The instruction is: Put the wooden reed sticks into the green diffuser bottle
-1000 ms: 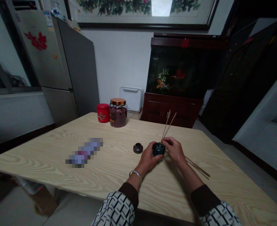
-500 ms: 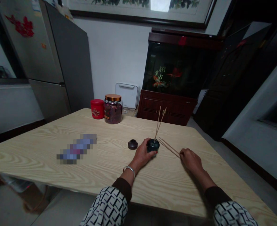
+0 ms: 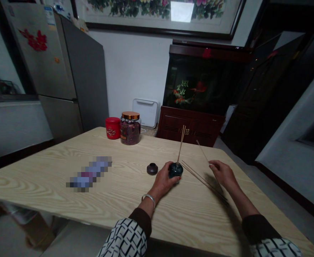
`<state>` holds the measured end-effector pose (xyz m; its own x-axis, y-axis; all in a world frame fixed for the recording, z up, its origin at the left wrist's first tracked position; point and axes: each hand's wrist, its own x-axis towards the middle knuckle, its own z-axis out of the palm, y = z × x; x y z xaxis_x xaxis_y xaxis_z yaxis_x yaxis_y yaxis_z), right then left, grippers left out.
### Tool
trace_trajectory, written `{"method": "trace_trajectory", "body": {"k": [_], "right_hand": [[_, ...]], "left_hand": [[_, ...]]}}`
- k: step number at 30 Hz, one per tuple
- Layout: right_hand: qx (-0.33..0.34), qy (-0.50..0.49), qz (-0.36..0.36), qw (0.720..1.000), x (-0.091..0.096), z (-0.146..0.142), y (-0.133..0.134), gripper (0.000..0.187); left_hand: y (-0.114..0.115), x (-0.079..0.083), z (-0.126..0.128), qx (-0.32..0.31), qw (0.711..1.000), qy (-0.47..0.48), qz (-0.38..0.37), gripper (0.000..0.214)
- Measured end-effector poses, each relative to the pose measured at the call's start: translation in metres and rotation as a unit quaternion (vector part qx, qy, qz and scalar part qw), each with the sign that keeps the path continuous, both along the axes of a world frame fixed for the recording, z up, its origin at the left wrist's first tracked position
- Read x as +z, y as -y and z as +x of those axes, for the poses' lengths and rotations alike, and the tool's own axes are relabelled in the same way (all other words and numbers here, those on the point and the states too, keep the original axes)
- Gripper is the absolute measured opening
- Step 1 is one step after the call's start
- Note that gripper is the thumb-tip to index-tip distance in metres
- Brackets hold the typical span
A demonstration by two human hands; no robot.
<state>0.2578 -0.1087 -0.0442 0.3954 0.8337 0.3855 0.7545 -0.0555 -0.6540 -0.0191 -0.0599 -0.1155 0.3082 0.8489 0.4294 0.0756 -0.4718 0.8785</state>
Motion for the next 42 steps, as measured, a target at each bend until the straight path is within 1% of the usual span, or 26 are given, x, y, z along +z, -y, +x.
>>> {"method": "trace_trajectory", "body": {"k": [1, 2, 4, 5, 6, 7, 10, 14, 17, 19, 21, 24, 26, 27, 28, 29, 31, 33, 37, 39, 42], "right_hand": [[0.009, -0.088, 0.043, 0.995, 0.01, -0.007, -0.001, 0.027], [0.02, -0.178, 0.08, 0.981, 0.019, -0.017, -0.002, 0.029], [0.044, -0.323, 0.135, 0.936, 0.035, -0.041, -0.004, 0.032], [0.056, -0.366, 0.154, 0.916, 0.041, -0.055, -0.006, 0.032], [0.066, -0.391, 0.17, 0.902, 0.044, -0.067, -0.009, 0.032], [0.074, -0.403, 0.183, 0.894, 0.046, -0.079, -0.011, 0.031], [0.086, -0.394, 0.208, 0.891, 0.041, -0.102, -0.022, 0.03], [0.092, -0.359, 0.221, 0.902, 0.027, -0.11, -0.036, 0.03], [0.106, -0.341, 0.205, 0.911, 0.018, -0.115, -0.041, 0.032], [0.121, -0.328, 0.173, 0.921, 0.012, -0.119, -0.042, 0.035], [0.138, -0.311, 0.118, 0.933, 0.007, -0.119, -0.039, 0.037], [0.146, -0.288, 0.028, 0.946, 0.0, -0.101, -0.029, 0.039], [0.118, -0.226, -0.006, 0.967, -0.005, -0.077, -0.018, 0.037], [0.093, -0.166, -0.02, 0.982, -0.008, -0.063, -0.011, 0.033], [0.065, -0.077, -0.04, 0.994, -0.012, -0.049, -0.005, 0.027], [0.037, 0.015, -0.073, 0.997, -0.015, -0.036, 0.002, 0.023], [0.001, 0.154, -0.147, 0.977, -0.024, -0.017, 0.014, 0.018], [-0.013, 0.221, -0.197, 0.955, -0.033, -0.009, 0.021, 0.019], [-0.03, 0.261, -0.212, 0.941, -0.043, -0.01, 0.022, 0.022], [-0.039, 0.271, -0.228, 0.934, -0.044, -0.011, 0.018, 0.023], [-0.039, 0.305, -0.254, 0.917, -0.043, -0.01, 0.014, 0.026]], "left_hand": [[0.0, 0.0, 0.0, 0.001, 1.0, 0.001, -0.001, 0.068], [0.0, 0.0, 0.0, 0.001, 1.0, 0.002, -0.002, 0.068], [0.0, 0.0, -0.001, 0.001, 1.0, 0.001, -0.005, 0.067], [0.001, 0.001, -0.001, -0.001, 1.0, 0.0, -0.007, 0.067], [0.001, 0.001, -0.001, -0.002, 1.0, -0.001, -0.007, 0.067], [0.001, 0.002, -0.001, -0.003, 1.0, -0.001, -0.007, 0.067], [0.002, 0.003, -0.001, -0.007, 1.0, 0.0, 0.0, 0.067], [0.002, 0.004, -0.002, -0.001, 1.0, -0.002, 0.003, 0.066], [0.002, 0.004, -0.001, -0.003, 1.0, -0.004, -0.002, 0.066], [0.002, 0.004, 0.0, -0.005, 1.0, -0.001, -0.004, 0.066], [0.001, 0.003, 0.0, -0.005, 1.0, 0.0, -0.003, 0.066], [0.001, 0.001, 0.0, -0.006, 1.0, -0.001, 0.003, 0.066], [0.001, 0.0, 0.0, -0.005, 1.0, -0.003, 0.004, 0.066], [0.001, 0.0, -0.001, -0.005, 1.0, -0.003, 0.003, 0.067], [0.0, -0.001, -0.001, -0.005, 1.0, -0.002, 0.003, 0.067], [0.0, -0.001, -0.001, -0.004, 1.0, -0.001, 0.002, 0.067], [0.001, -0.001, -0.001, -0.006, 1.0, 0.001, 0.002, 0.067], [0.001, 0.0, -0.001, -0.007, 1.0, 0.002, 0.0, 0.067], [0.0, 0.001, -0.001, -0.009, 1.0, -0.002, -0.005, 0.067], [0.001, 0.001, 0.0, -0.012, 1.0, -0.001, -0.002, 0.067], [0.001, 0.002, 0.0, -0.015, 1.0, 0.001, -0.002, 0.067]]}}
